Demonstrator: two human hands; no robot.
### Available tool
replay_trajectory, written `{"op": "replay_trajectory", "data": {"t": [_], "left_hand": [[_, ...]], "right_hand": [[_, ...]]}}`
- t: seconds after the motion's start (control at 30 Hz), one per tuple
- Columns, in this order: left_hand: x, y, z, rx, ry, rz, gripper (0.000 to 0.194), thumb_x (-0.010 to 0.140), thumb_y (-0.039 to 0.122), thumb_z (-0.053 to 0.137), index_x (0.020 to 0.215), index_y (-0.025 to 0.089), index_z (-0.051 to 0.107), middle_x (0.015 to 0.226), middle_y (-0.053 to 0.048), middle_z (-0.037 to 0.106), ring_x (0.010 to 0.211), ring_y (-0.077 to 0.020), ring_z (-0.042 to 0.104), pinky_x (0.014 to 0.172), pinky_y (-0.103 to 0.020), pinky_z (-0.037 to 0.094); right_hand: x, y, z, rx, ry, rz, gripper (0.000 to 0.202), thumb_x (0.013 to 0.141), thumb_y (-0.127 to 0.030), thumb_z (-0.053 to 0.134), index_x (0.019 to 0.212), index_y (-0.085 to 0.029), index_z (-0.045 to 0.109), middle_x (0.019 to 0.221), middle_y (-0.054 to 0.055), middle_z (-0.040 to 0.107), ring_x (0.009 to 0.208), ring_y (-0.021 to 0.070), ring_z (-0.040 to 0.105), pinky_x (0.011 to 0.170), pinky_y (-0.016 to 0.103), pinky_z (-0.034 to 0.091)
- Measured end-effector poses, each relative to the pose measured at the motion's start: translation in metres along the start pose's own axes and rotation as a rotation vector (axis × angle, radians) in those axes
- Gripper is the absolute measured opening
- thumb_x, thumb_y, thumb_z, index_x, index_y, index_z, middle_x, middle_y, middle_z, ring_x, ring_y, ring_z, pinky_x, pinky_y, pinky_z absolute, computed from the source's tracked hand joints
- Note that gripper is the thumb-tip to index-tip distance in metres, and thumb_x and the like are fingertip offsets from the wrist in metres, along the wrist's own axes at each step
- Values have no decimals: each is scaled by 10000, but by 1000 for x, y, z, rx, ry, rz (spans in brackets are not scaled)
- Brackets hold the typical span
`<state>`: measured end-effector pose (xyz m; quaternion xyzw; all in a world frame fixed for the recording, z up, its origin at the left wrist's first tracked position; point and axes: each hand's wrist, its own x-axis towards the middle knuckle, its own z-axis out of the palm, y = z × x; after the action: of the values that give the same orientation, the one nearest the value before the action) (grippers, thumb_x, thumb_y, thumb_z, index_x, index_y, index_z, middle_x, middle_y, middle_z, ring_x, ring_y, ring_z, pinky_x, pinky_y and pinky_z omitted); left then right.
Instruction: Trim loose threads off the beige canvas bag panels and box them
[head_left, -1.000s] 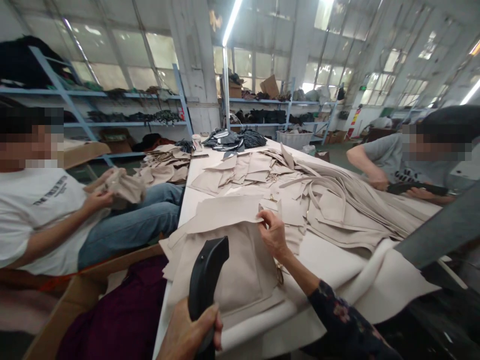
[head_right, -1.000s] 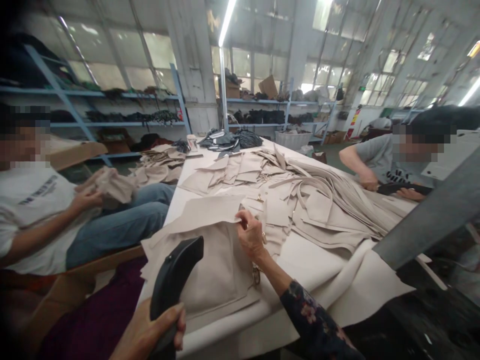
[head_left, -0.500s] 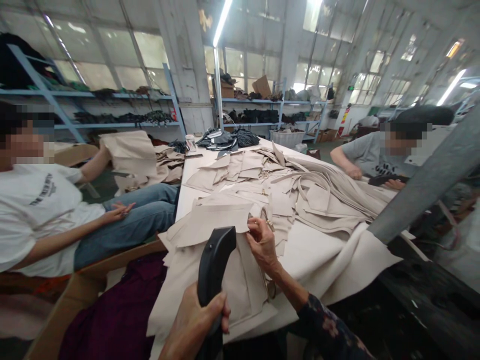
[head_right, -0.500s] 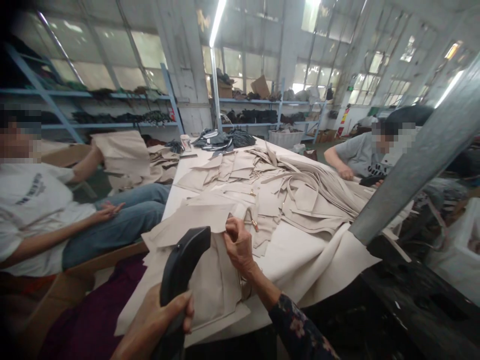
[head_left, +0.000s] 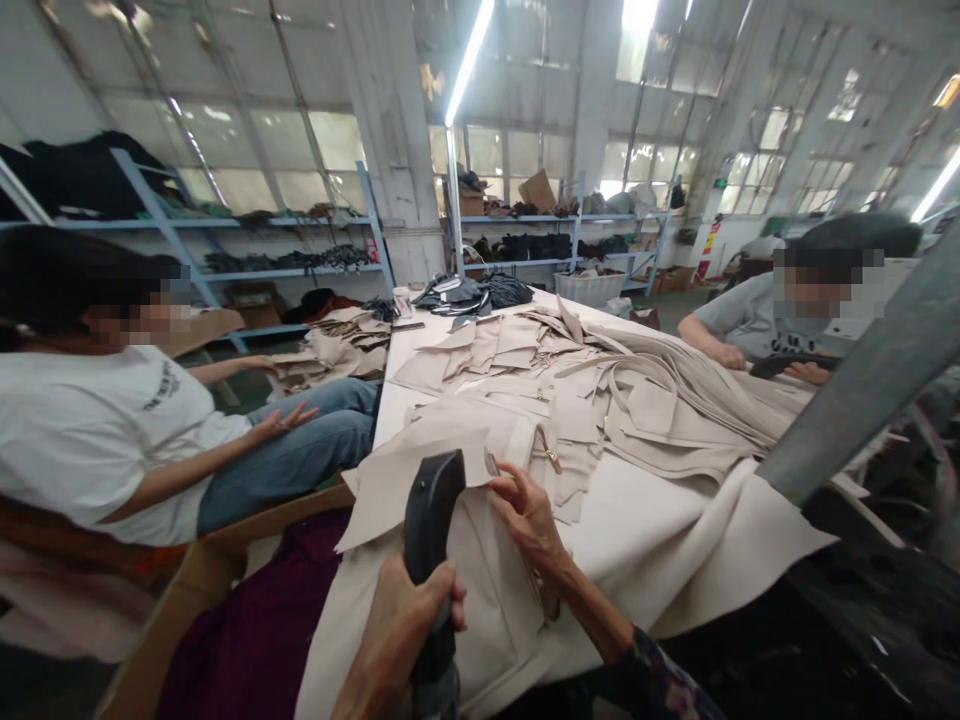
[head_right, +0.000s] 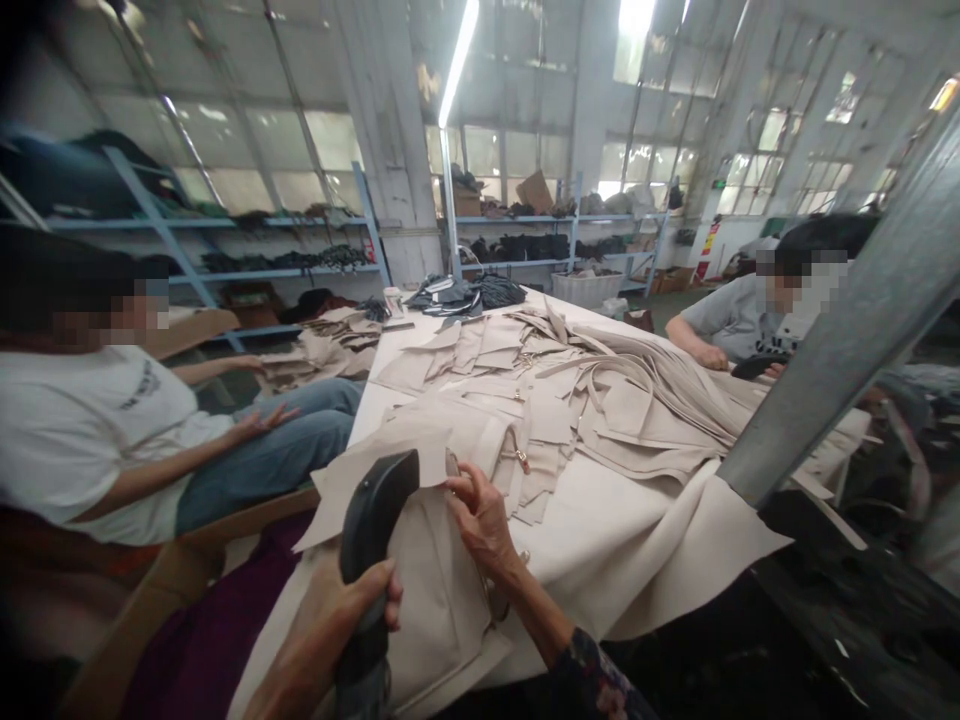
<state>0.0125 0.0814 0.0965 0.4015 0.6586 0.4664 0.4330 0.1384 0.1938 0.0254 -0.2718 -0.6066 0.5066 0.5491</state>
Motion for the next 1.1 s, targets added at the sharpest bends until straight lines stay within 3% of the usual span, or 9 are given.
{"op": "replay_trajectory", "data": {"t": [0.1, 0.23, 0.33, 0.47, 0.7, 0.83, 0.97, 1.03, 1.1], "left_hand": [[1, -6, -11, -53, 46, 4, 307, 652, 400, 595, 503, 135, 549, 386, -44, 558, 341, -131, 512, 347, -199, 364], [-7, -17, -19, -98, 38, -55, 282, 646, 378, 589, 505, 138, 544, 386, -41, 553, 339, -129, 506, 341, -198, 362], [-13, -21, -22, -132, 53, -56, 289, 647, 384, 586, 502, 138, 539, 382, -41, 548, 333, -123, 498, 336, -192, 348], [-14, -27, -29, -153, 75, -78, 293, 639, 389, 600, 512, 129, 552, 385, -42, 551, 334, -119, 496, 336, -183, 335], [-21, -38, -40, -199, 61, -89, 334, 622, 444, 634, 533, 131, 556, 391, -35, 553, 344, -132, 506, 340, -199, 360], [-28, -40, -48, -228, 92, -89, 325, 594, 436, 658, 544, 129, 563, 392, -42, 565, 346, -139, 514, 340, -200, 366], [-33, -40, -52, -230, 77, -93, 307, 588, 424, 661, 547, 134, 566, 400, -31, 565, 341, -139, 500, 344, -214, 379], [-35, -39, -52, -253, 68, -107, 311, 592, 431, 657, 543, 140, 560, 398, -21, 558, 339, -139, 494, 348, -221, 384], [-38, -37, -51, -268, 81, -115, 326, 588, 447, 661, 538, 143, 552, 394, -16, 552, 338, -138, 486, 349, -225, 385]], "right_hand": [[3, -2, -7, -213, 35, 87, 312, 814, -295, 525, 1098, -171, 496, 976, 72, 672, 874, 188, 633, 741, 291, 484], [25, -10, -8, -558, 97, 217, 377, 868, -453, 421, 988, -127, 568, 703, 59, 655, 674, 174, 607, 631, 273, 435], [43, -13, -6, -646, 117, 235, 335, 776, -448, 573, 887, -131, 585, 644, 41, 601, 689, 177, 569, 632, 265, 395], [55, -9, -7, -674, -25, 328, 274, 590, -363, 729, 582, -159, 546, 498, -21, 486, 557, 141, 498, 508, 231, 343], [55, -13, 0, -540, -264, 402, 285, 619, -371, 643, 494, -149, 514, 423, -43, 430, 387, 76, 368, 381, 208, 265], [75, -53, -7, -557, -151, 237, 324, 650, -407, 609, 492, -149, 491, 448, -43, 405, 433, 75, 356, 418, 210, 268], [110, -126, -22, -643, 114, -42, 279, 725, -371, 571, 564, -165, 472, 536, -42, 400, 541, 94, 363, 501, 221, 287], [118, -157, -23, -809, 267, -361, 250, 764, -318, 564, 579, -168, 490, 601, -20, 448, 622, 119, 408, 587, 239, 338], [114, -171, -20, -1005, 289, -678, 165, 816, -240, 527, 676, -166, 571, 717, 24, 539, 741, 155, 473, 707, 269, 379]]}}
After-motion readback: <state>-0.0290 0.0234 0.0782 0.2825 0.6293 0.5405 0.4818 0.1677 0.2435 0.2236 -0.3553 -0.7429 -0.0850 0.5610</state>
